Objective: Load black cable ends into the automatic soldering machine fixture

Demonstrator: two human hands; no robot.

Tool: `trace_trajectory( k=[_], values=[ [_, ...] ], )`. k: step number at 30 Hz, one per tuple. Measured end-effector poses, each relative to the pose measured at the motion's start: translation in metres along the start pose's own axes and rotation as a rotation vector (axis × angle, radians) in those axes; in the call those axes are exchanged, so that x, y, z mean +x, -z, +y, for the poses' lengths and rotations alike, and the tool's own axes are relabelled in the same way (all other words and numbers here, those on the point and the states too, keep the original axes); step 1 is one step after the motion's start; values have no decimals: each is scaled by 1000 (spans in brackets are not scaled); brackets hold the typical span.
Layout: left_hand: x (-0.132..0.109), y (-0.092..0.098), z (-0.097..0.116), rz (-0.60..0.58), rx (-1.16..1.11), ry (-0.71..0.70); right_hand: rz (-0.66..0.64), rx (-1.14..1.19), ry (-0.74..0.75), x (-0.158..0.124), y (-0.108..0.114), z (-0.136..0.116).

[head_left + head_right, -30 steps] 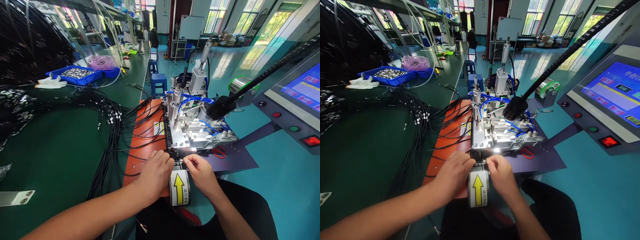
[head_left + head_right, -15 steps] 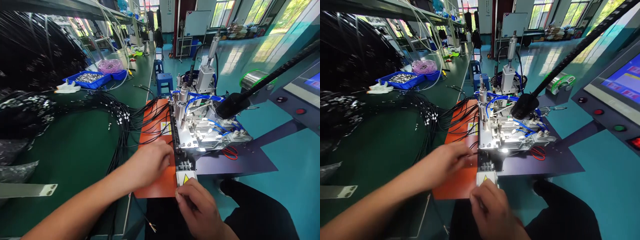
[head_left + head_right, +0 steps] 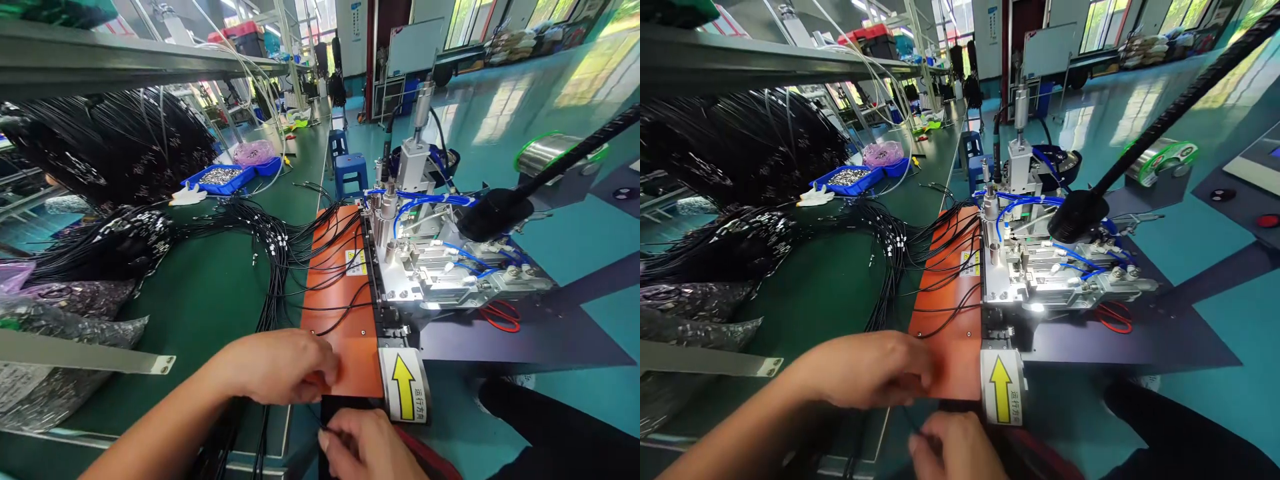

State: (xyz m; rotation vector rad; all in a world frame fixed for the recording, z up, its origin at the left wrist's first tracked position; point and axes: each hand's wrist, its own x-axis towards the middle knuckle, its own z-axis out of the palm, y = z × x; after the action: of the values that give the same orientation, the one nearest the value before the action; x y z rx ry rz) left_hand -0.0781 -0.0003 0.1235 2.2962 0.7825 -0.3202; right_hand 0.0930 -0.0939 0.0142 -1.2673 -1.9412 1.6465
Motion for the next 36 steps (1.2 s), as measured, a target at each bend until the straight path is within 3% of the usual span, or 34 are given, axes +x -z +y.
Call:
trace_trajectory(
  k=[2,5,8,11,15,21,26,30,36],
  values=[
    [8,-6,-1,18,-67,-38,120,9,17,-3,15,-2],
    [25,-12,-1,117,-152,-117,309,-26,21,-12,55,-3],
    [50,-23,0,327,-165,-141,394,-31,-23,-18,93,0],
    [77,-39,0,506,-127,-130,471,23,-53,-19,111,11],
    [101,-59,-5,638,-101,-129,602,178,-44,-18,108,31],
    [107,-75,-12,755,-125,-151,717,323,-52,-20,97,53],
    [107,-77,-12,785,-92,-131,840,177,-11,-28,93,43],
    [108,-76,-11,793,-69,-134,894,26,43,-32,89,34],
    [109,-77,-11,812,-71,-142,937,-27,94,-31,87,37]
  ],
)
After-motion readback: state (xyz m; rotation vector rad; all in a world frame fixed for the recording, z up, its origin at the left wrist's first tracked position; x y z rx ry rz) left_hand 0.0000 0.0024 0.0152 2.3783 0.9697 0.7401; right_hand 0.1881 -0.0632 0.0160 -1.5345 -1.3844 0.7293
